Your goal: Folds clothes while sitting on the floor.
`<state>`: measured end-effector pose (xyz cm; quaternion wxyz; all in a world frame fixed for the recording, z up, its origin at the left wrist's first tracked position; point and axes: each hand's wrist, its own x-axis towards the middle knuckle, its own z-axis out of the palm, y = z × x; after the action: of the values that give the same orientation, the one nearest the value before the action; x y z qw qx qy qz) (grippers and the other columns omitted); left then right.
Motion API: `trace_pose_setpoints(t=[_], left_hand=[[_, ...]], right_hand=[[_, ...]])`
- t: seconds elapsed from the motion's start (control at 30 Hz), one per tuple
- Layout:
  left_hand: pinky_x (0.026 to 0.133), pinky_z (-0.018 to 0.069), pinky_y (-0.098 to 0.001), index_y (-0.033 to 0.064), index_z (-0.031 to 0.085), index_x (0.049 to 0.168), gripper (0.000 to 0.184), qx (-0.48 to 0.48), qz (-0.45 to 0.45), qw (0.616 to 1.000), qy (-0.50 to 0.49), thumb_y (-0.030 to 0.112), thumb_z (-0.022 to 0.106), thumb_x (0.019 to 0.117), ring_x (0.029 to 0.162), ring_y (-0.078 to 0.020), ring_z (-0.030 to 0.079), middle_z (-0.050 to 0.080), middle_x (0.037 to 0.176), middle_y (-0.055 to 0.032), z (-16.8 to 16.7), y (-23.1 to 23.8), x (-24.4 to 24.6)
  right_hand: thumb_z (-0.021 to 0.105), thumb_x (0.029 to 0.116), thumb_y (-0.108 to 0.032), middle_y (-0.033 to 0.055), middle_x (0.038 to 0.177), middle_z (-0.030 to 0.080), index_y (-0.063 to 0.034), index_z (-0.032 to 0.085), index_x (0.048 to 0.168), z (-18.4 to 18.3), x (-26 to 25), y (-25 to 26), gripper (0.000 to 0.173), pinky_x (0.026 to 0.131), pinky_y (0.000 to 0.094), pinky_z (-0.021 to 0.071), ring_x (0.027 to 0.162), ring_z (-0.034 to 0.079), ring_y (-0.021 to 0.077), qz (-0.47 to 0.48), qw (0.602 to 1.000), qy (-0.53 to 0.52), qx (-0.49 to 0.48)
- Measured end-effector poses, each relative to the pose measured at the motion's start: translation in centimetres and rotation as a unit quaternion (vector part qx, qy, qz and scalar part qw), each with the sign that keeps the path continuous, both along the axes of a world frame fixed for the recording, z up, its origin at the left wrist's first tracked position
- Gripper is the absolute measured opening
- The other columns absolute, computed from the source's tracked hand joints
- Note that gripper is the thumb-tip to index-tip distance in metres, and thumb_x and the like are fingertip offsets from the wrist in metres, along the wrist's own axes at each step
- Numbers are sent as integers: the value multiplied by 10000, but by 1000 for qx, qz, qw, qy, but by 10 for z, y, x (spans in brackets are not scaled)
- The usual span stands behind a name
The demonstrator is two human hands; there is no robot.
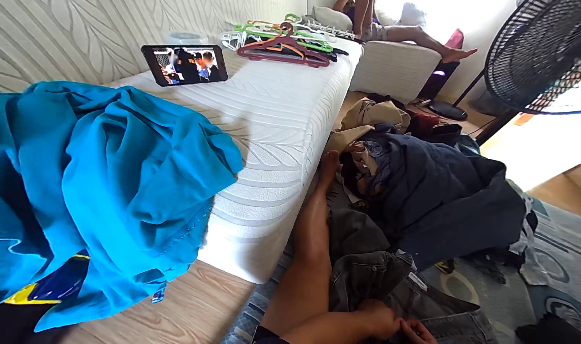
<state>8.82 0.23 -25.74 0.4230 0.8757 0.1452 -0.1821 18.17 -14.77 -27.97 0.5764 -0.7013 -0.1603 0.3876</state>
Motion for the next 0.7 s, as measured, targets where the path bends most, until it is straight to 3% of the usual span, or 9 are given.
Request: trace_pose_setpoints(t=[0.7], left_hand=[[962,479,-661,-39,667,1189,548,7,-6,1000,-1,391,332,1122,1179,-444,633,676,1179,-276,0,0,0]], right_hand=[[544,999,-9,-53,720,684,-105,539,854,-5,2,-1,174,564,262,567,568,626,56,-12,1000,9,18]])
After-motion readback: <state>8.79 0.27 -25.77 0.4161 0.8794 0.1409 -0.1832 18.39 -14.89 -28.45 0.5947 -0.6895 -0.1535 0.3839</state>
